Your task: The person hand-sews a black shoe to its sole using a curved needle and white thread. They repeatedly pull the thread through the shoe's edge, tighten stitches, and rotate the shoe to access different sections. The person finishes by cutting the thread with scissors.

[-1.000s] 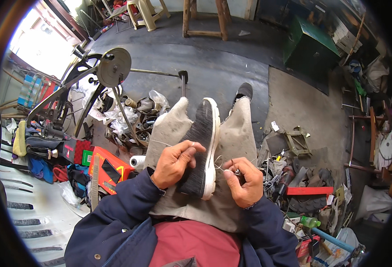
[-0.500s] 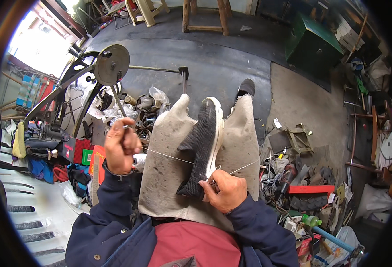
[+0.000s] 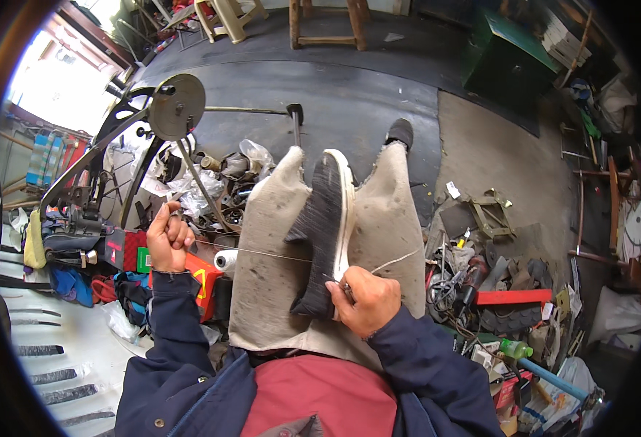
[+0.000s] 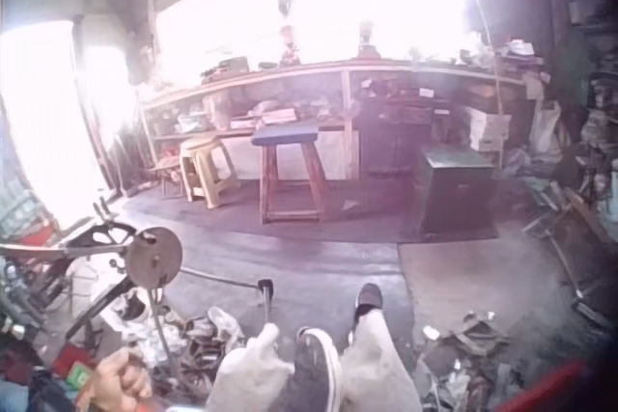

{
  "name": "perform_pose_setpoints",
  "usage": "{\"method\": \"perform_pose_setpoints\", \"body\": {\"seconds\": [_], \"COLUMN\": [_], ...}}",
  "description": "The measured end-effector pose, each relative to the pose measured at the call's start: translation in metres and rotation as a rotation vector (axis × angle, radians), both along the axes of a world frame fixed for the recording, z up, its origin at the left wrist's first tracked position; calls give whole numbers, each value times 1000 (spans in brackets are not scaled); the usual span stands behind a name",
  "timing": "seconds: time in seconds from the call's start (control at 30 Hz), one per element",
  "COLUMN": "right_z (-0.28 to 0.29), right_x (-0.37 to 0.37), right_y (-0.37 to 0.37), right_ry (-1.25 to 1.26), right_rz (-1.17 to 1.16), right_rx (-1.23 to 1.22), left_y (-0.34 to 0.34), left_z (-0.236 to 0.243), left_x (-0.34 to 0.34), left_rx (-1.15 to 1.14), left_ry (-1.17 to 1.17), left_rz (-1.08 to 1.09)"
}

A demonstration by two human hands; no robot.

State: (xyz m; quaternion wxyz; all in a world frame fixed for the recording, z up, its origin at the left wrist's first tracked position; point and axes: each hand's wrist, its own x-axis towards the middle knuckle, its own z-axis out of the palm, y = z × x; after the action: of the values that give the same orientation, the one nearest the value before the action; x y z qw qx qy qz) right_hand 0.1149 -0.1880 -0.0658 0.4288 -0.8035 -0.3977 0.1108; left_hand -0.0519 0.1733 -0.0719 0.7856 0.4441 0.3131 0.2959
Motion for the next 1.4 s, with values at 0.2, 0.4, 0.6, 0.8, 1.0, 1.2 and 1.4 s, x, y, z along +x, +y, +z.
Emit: {"method": "perform_pose_setpoints", "body": {"seconds": [0.2, 0.4, 0.6, 0.8, 1.0, 1.2, 1.4], "right_z": [3, -1, -1, -1, -4, -11, -14], "right_x": [4, 6, 10, 17, 37, 63, 65], "right_y": [-5, -6, -10, -18, -28, -51, -59], "right_ry": [145, 197, 262, 551, 957, 1419, 1513], "right_rz": [-52, -50, -50, -84, -117, -143, -175], "right_rx": [23, 35, 10, 74, 274, 532, 587], "left_y": [2, -73, -185, -204, -206, -210, -210], "left_z": [16, 34, 27, 14, 0, 5, 7], "left_x": [-23, -3, 34, 58, 80, 89, 88], "left_rx": [256, 866, 289, 79, 356, 68, -8], "left_ry": [430, 619, 157, 251, 289, 333, 308], "left_rz": [-75, -57, -473, -753, -806, -814, -807]}}
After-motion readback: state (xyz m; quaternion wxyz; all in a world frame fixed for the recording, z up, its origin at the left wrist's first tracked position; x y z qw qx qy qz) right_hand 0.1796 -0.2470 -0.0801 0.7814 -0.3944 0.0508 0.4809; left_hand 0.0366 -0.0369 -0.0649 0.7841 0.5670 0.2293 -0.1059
